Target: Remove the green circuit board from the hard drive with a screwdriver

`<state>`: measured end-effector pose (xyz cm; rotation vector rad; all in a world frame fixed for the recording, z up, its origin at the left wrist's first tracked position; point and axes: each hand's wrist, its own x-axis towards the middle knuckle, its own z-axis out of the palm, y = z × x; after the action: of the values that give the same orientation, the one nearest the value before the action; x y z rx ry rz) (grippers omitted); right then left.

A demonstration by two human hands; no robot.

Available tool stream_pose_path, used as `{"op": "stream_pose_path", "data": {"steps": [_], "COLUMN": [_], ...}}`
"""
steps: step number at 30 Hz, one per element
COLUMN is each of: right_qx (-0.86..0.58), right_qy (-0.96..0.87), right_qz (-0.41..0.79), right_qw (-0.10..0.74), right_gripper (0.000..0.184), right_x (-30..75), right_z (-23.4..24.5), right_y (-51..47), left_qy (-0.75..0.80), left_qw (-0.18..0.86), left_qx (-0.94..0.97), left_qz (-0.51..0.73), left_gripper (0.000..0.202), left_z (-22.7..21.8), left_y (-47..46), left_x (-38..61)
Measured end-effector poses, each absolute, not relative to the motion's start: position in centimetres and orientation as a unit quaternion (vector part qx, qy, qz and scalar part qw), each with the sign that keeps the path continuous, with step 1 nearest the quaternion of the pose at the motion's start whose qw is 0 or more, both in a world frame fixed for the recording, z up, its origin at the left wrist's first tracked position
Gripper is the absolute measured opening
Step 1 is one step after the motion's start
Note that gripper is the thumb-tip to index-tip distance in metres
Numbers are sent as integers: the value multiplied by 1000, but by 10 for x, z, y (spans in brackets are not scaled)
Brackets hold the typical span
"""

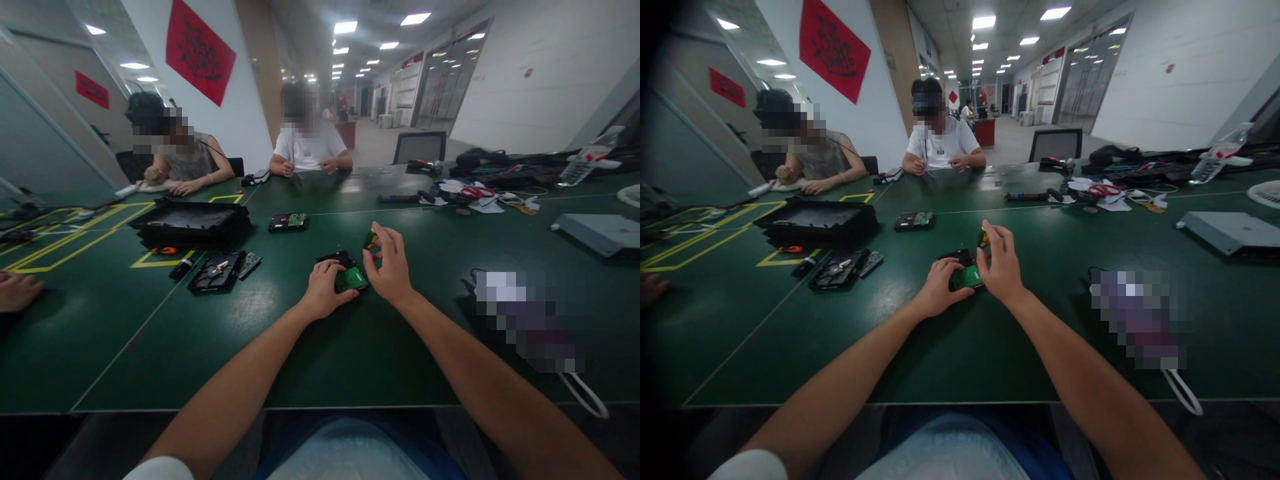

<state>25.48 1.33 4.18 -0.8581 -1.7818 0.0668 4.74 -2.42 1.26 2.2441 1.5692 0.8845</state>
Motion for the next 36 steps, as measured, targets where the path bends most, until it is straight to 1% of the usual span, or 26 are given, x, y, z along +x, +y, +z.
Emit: {"op": "stream_pose_path", "data": {"steps": [16,24,29,36], "right_qx": [-367,-365,-365,-357], "right_qy": [-746,-751,-749,-754], "right_qz": [25,25,26,25], "right_qw": [555,550,552,551], "right_gripper": [65,69,66,68], "right_x": [254,254,254,254], "right_z": [42,44,43,42], "right_y": [12,11,12,14], "left_qy": [539,541,542,541], "left_qw": [130,135,136,131], "left_qx": [775,772,772,772], "left_qz": [304,306,302,307], "left_gripper": [59,58,59,60], "left_z": [12,14,13,12], "left_y": [-24,-26,-25,-25], "left_x": [47,47,47,48]}}
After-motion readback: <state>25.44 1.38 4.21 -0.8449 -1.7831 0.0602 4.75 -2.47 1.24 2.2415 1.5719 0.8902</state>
